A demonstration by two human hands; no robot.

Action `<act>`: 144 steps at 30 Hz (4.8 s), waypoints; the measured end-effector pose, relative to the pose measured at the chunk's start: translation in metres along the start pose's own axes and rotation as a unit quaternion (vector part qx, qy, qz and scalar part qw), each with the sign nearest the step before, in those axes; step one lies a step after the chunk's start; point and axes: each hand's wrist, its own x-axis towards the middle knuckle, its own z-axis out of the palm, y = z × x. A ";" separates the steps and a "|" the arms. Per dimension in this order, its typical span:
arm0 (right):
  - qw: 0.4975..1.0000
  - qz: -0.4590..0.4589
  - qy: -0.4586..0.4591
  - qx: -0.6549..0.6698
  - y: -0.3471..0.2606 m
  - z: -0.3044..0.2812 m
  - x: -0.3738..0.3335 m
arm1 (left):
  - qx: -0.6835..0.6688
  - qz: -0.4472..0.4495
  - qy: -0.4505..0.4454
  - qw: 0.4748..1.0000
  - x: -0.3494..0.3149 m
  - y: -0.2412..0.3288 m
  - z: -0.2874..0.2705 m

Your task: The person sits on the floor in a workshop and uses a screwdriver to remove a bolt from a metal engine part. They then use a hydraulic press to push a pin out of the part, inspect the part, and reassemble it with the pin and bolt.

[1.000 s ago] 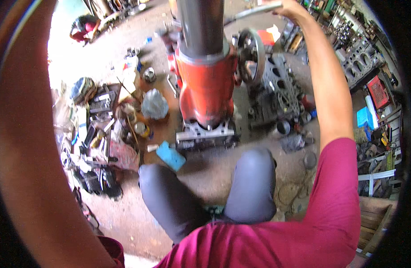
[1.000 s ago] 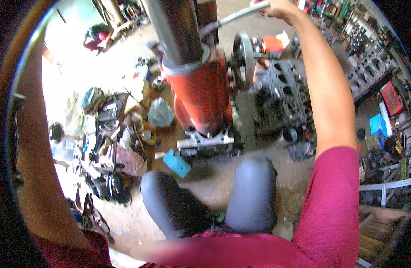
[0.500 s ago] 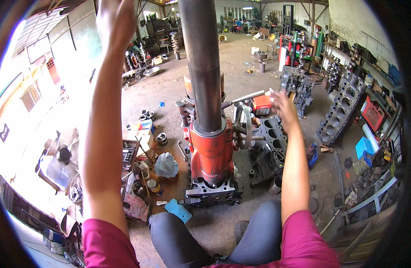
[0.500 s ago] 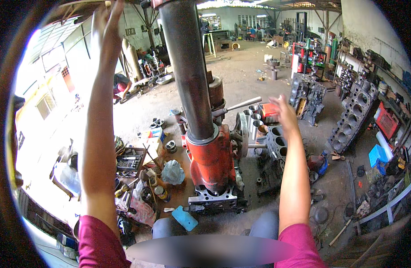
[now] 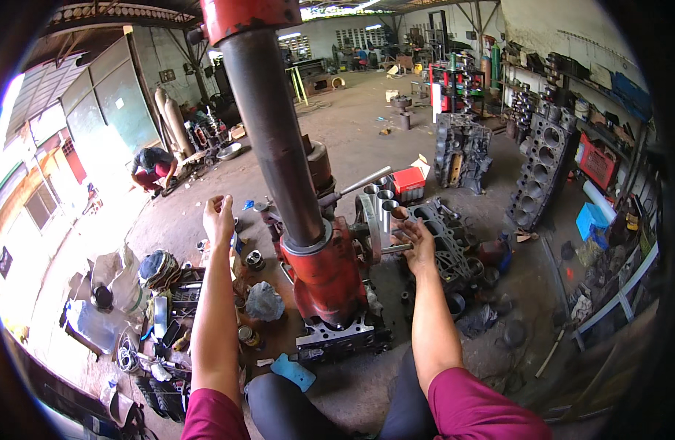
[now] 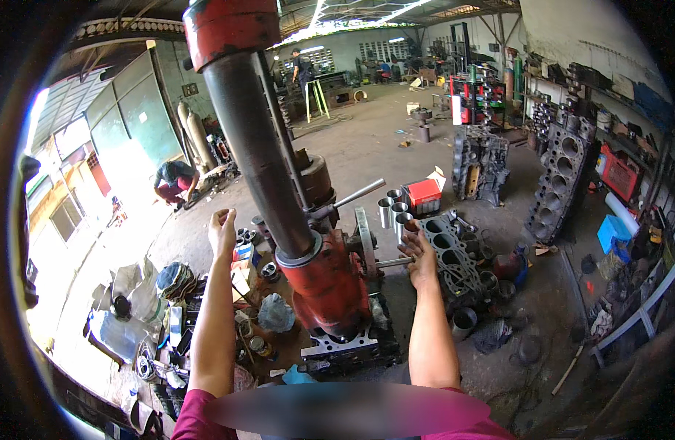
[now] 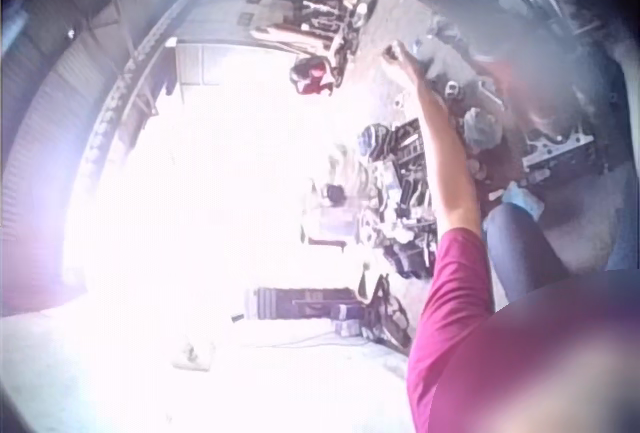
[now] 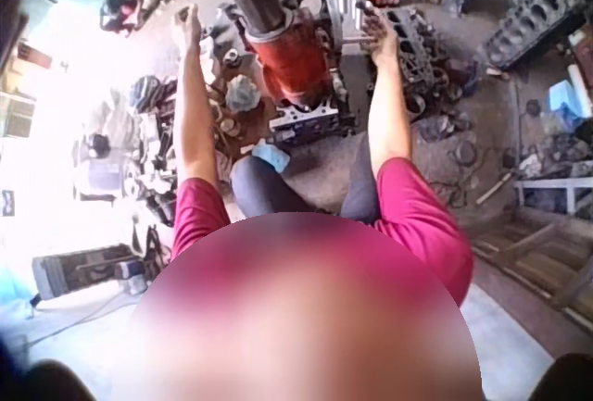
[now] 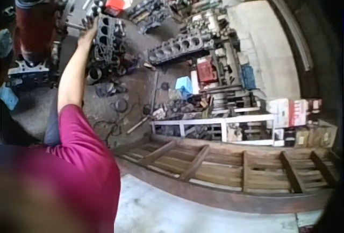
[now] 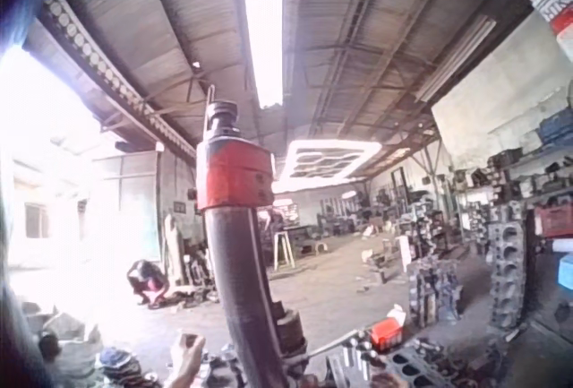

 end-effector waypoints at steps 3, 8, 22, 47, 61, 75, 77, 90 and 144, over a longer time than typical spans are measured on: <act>0.986 -0.012 -0.134 -0.097 0.006 0.000 0.001 | 0.000 -0.026 -0.023 0.999 -0.002 -0.003 0.026; 1.000 0.004 0.010 0.014 0.036 0.003 0.008 | -0.077 -0.087 -0.062 0.991 -0.005 -0.023 0.067; 0.963 0.208 -0.168 0.018 0.073 0.031 0.016 | -0.343 -0.113 -0.077 0.929 -0.013 -0.041 0.102; 0.968 0.203 -0.145 0.010 0.061 0.038 0.009 | -0.319 0.056 0.254 0.911 -0.139 0.102 0.016; 0.972 0.169 -0.157 0.051 0.080 0.030 0.026 | 0.337 0.220 -0.537 0.742 -0.120 0.295 0.209; 0.969 0.165 -0.181 0.018 0.068 0.040 0.023 | 0.180 0.223 -0.520 0.805 -0.116 0.282 0.218; 0.966 0.170 -0.192 0.014 0.071 0.040 0.029 | 0.099 0.240 -0.408 0.875 -0.129 0.281 0.203; 0.909 -0.243 0.210 -0.266 0.020 0.028 0.029 | -0.202 0.059 0.018 0.977 -0.267 0.088 -0.080; 0.573 -0.262 -0.327 -0.704 0.040 0.033 -0.220 | -0.209 -0.472 0.037 0.855 -0.473 -0.077 -0.097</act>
